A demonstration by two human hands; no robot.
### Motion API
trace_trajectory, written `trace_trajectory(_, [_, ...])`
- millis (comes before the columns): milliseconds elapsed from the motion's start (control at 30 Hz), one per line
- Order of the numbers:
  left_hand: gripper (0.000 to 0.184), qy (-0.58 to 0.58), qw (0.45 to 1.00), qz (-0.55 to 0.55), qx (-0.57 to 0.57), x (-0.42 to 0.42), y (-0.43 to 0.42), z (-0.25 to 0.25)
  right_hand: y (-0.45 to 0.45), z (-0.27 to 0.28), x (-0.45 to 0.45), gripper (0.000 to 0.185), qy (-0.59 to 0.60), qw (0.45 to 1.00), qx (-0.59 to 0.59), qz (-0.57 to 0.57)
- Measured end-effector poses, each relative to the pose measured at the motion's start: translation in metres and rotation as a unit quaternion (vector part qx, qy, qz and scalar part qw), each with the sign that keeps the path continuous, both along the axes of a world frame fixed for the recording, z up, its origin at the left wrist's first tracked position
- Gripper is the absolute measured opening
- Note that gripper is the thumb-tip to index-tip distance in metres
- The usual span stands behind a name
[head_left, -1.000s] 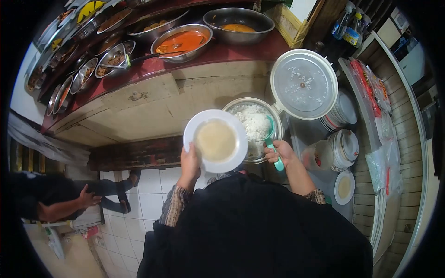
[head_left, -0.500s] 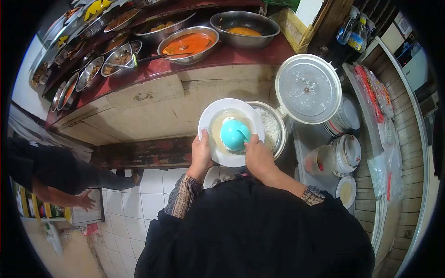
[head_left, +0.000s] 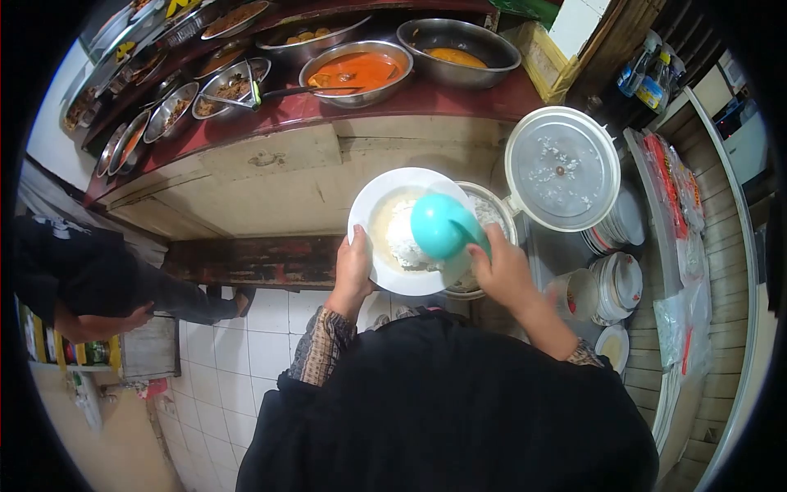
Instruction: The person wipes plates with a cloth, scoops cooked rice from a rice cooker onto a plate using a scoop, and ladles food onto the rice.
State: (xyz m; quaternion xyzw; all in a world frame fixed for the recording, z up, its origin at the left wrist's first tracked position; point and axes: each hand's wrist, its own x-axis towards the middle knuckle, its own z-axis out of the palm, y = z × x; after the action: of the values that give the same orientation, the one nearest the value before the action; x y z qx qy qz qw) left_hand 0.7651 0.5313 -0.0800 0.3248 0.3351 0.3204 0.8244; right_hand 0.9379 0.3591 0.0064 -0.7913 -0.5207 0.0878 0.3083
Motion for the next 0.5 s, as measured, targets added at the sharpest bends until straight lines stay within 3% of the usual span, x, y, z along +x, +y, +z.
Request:
trace_trajectory(267, [0.045,-0.006,0.997,-0.074,-0.014,0.003,0.006,0.004,-0.015,-0.004,0.010,0.025,-0.125,0.979,-0.035,0.156])
trace_trajectory(500, [0.041,0.049,0.994,-0.096,0.031,0.004,-0.002,0.010,-0.005,-0.017,-0.004,0.026,-0.099,0.990,-0.069,0.078])
